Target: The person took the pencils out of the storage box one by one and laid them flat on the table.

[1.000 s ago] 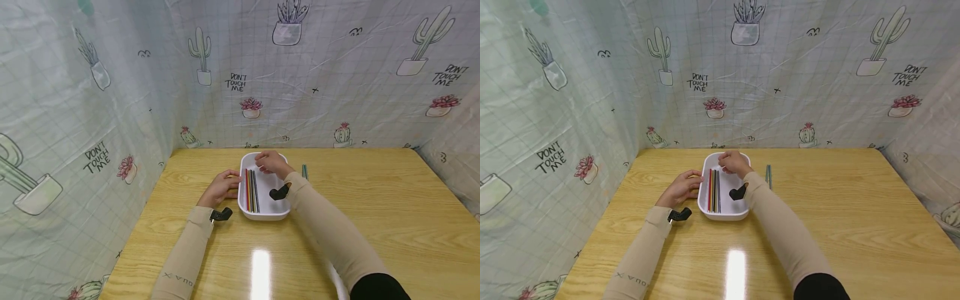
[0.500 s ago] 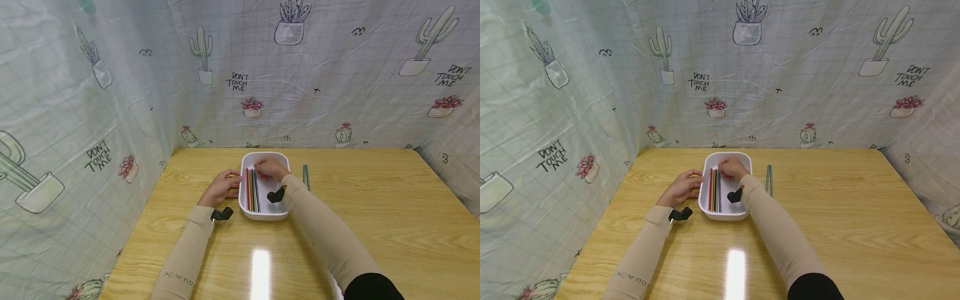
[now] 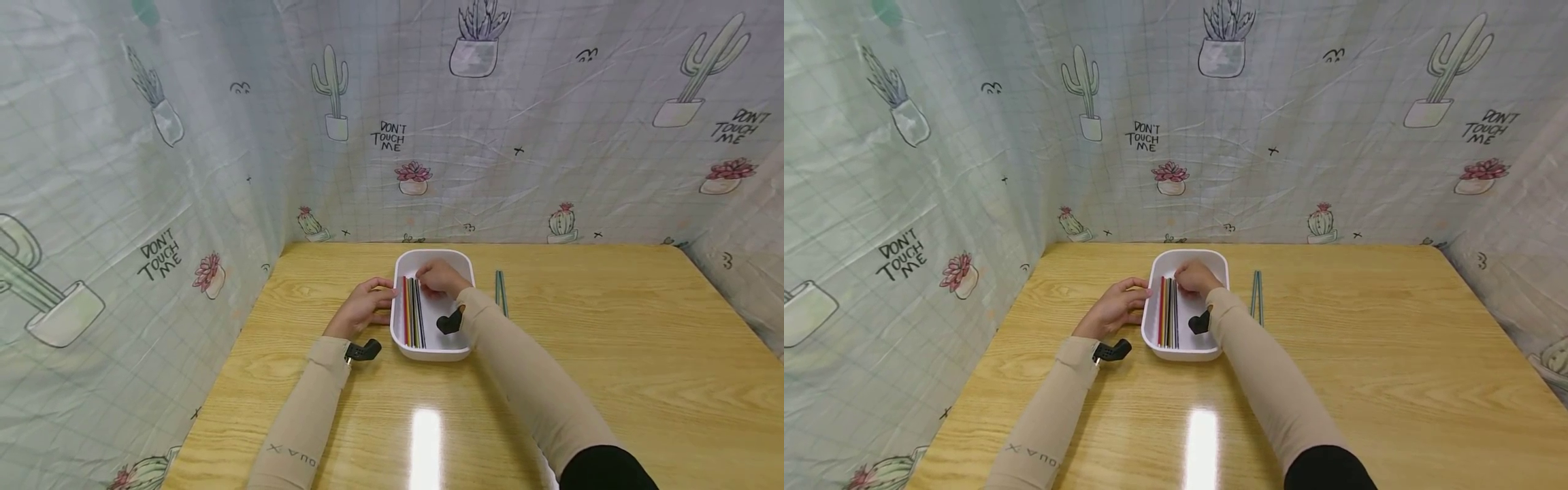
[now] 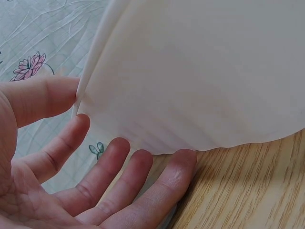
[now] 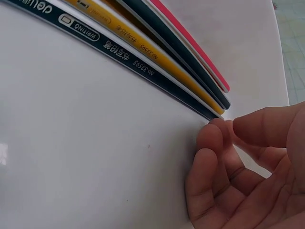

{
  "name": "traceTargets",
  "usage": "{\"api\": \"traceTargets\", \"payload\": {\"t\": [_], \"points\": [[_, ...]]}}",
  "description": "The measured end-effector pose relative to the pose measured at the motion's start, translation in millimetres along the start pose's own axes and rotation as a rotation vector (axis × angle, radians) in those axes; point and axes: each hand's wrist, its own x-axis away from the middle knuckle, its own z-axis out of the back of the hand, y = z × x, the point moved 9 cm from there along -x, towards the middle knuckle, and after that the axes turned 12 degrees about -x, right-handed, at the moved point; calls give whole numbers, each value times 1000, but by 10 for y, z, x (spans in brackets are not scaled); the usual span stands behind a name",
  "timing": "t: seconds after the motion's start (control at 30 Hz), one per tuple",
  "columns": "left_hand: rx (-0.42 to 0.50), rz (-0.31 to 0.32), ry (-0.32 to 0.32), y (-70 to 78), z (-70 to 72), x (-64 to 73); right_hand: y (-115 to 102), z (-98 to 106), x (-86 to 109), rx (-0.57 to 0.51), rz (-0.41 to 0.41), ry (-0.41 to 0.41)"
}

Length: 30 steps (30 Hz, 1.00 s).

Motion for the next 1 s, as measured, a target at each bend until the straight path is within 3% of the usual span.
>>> {"api": "traceTargets", "payload": {"t": [0.7, 1.0], "points": [[9, -4, -5, -9, -12, -5, -14, -17, 63, 24, 7, -6], [-4, 12, 18, -43, 0, -3, -11, -21, 73, -44, 11, -20]]}}
